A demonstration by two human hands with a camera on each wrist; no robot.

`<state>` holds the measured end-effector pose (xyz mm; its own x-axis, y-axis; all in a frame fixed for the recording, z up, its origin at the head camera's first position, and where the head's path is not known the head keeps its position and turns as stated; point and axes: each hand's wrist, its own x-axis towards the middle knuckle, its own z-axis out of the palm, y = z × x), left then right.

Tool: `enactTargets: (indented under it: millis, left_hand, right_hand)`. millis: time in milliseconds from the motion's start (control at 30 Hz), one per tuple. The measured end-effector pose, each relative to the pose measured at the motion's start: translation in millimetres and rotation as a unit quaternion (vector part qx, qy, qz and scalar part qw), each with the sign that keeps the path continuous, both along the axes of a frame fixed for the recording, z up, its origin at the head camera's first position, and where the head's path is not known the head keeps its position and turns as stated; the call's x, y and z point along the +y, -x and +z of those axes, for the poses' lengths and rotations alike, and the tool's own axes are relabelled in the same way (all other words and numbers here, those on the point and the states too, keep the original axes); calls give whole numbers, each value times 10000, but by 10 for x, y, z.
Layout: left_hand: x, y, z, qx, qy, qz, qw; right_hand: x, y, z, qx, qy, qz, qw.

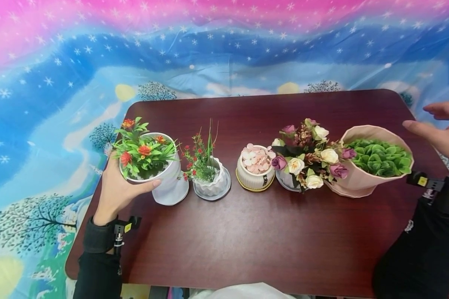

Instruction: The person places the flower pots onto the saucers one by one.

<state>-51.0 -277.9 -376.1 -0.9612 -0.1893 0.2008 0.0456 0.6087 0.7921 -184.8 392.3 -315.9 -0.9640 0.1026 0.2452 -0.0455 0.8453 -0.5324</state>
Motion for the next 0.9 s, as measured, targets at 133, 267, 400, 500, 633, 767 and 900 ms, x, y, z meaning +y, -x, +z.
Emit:
enactTargets:
  millis: [133, 267, 400, 500, 633, 767, 900]
  left_hand:
    - [3, 2, -10, -15, -26, -63, 10000]
    - [2, -15, -34, -87, 18, -118, 9999]
    - [2, -30, -65, -157, 146, -108, 9997]
    - [-2, -41, -86, -185, 188, -109, 9996]
    - [-9, -52, -104, -228, 179, -141, 9995]
    - [-14, -53, -115, -257, 187, -174, 9993]
    - [-15, -50, -121, -289, 207, -199, 9992]
  right_hand:
    - [8, 3, -7, 51, 118, -45, 9999]
    - [2, -3, -17, 74, 179, -136, 9997]
    - [-11, -7, -10, 69, 227, -149, 9996]
    - [-21, -3, -3, 36, 247, -131, 9996]
    - [-24, -6, 0, -62, 155, -121, 9998]
    - [-19, -1, -11, -45, 150, -131, 9998]
    - [-16, 7, -16, -24, 163, -131, 9998]
